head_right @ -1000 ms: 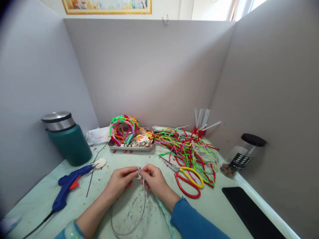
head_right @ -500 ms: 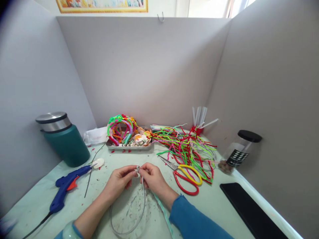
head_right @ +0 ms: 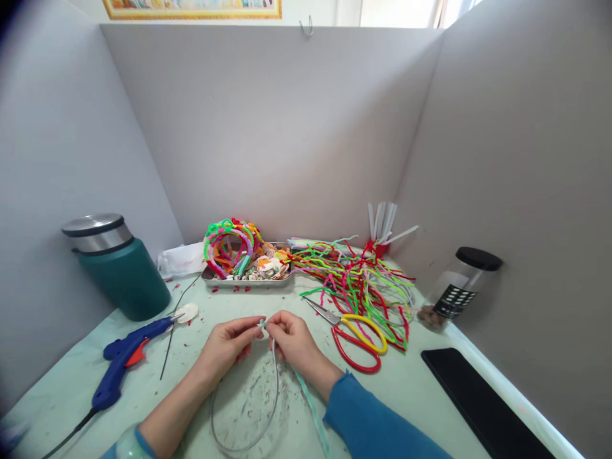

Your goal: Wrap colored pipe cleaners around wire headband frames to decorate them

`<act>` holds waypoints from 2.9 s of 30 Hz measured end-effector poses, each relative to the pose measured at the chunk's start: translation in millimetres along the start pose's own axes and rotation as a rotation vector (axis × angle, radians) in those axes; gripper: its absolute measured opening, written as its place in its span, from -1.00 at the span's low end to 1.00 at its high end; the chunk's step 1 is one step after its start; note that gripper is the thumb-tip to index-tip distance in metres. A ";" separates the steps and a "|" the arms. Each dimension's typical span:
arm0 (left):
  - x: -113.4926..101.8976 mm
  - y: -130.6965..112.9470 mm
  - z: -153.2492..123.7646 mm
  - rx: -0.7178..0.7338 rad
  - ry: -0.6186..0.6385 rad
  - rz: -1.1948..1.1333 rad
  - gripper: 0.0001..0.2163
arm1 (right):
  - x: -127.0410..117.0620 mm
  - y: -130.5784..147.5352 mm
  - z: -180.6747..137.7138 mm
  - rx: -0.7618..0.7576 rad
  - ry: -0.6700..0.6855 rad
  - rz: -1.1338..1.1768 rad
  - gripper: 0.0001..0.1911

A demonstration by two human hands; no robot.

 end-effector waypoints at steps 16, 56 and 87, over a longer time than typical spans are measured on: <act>1.2 4.2 -1.0 0.295 -0.118 0.267 -0.79 | -1.4 -2.5 1.1 0.000 0.032 0.008 -0.73; 2.0 -3.0 1.8 0.112 -0.062 0.168 -0.76 | -2.2 2.3 -0.9 -0.007 0.020 0.027 -0.74; -5.7 -0.8 5.8 0.036 -0.046 0.137 -0.75 | -9.6 -6.6 4.0 0.025 0.146 0.086 -0.76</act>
Point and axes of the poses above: each hand's wrist, its own z-axis towards the middle knuckle, its own x-axis out of the palm, y = z × x, the point moved 1 cm from there along z, towards the middle knuckle, and after that the axes turned 7 degrees about -x, right-handed, at the moved point
